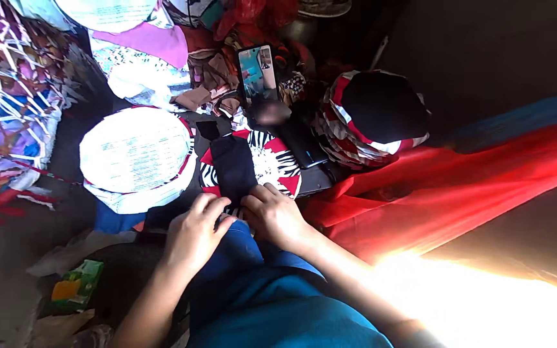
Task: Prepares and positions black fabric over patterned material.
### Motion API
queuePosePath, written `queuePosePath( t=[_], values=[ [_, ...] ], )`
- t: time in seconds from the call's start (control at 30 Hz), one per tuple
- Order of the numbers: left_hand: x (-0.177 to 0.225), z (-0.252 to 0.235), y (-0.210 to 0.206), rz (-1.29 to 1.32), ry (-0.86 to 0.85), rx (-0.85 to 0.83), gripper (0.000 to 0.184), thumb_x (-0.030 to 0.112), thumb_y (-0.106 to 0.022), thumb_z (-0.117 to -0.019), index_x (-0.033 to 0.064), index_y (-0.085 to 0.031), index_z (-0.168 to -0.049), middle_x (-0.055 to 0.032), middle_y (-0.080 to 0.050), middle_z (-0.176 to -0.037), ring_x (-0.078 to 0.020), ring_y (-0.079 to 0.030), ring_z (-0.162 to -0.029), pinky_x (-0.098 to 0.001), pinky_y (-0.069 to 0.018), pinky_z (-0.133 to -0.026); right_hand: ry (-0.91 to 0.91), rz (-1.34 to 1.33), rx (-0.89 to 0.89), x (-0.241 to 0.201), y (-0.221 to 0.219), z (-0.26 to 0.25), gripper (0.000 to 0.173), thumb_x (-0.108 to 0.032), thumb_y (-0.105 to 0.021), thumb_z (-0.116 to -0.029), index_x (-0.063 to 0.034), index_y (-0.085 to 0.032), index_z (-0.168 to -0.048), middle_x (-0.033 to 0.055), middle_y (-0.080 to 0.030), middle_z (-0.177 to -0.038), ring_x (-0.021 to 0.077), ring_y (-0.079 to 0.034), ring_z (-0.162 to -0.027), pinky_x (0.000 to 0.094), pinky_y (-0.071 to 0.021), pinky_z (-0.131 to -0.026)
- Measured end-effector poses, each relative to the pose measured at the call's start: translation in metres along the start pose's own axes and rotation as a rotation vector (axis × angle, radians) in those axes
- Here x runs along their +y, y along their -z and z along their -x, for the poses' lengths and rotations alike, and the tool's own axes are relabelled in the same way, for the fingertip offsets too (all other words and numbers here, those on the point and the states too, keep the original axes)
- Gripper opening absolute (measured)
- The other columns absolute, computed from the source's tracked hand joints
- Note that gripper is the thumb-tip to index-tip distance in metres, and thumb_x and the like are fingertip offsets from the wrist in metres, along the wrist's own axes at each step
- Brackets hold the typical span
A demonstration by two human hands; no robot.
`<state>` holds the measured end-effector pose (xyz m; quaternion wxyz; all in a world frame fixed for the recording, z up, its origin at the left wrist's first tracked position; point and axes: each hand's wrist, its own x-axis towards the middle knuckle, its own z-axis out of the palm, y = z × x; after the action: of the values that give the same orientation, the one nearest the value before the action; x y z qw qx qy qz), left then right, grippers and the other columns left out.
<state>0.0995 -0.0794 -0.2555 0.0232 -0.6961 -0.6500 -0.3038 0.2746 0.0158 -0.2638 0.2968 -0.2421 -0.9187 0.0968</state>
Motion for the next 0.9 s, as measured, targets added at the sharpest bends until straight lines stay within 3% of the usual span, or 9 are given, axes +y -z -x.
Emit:
queuePosePath(
  t=[0.2, 0.43, 0.63, 0.9],
  values=[
    [0.002, -0.01, -0.012, -0.066, -0.059, 0.045, 0.016, 0.014, -0.07, -0.0906, 0.0041, -0.077, -0.101, -0.0183, -0.07, -0.103, -0.0324, -0.071, -0.074, -0.0458, -0.0579, -0.059, -0.02, -0.047, 0.049, -0.002, 0.004, -0.006, 0.013, -0.013, -0.065, -0.095, -0.004, -0.074, -0.092, 0.0117, -0.07, -0.089, 0.0286, -0.069, -0.083, 0.0404, -0.058, -0.067],
    [-0.002, -0.008, -0.007, -0.043, -0.048, 0.072, 0.018, 0.016, -0.063, -0.096, 0.006, -0.078, -0.097, -0.0152, -0.072, -0.101, -0.0282, -0.073, -0.08, -0.0414, -0.0586, -0.063, 0.022, -0.01, 0.046, -0.001, 0.009, -0.006, 0.012, -0.012, -0.064, -0.0961, -0.0058, -0.073, -0.092, 0.0093, -0.07, -0.085, 0.0266, -0.07, -0.082, 0.0379, -0.0578, -0.067],
    [-0.008, -0.004, -0.005, -0.11, -0.112, 0.082, 0.017, 0.011, -0.06, -0.0946, 0.0049, -0.076, -0.095, -0.0153, -0.072, -0.099, -0.0286, -0.072, -0.076, -0.0396, -0.0568, -0.058, 0.023, -0.01, 0.008, -0.001, 0.006, -0.003, 0.012, -0.012, -0.063, -0.0965, -0.0056, -0.073, -0.095, 0.0096, -0.068, -0.084, 0.0267, -0.068, -0.08, 0.0378, -0.0567, -0.065],
    [-0.005, 0.003, -0.008, -0.182, -0.166, 0.07, 0.018, 0.007, -0.055, -0.0955, 0.0039, -0.072, -0.091, -0.0143, -0.075, -0.109, -0.0289, -0.072, -0.068, -0.0385, -0.0552, -0.053, 0.076, 0.034, -0.04, -0.002, 0.004, 0.002, 0.015, -0.011, -0.061, -0.0966, -0.0044, -0.074, -0.093, 0.0102, -0.068, -0.084, 0.0274, -0.068, -0.08, 0.0379, -0.0559, -0.066]
  ],
)
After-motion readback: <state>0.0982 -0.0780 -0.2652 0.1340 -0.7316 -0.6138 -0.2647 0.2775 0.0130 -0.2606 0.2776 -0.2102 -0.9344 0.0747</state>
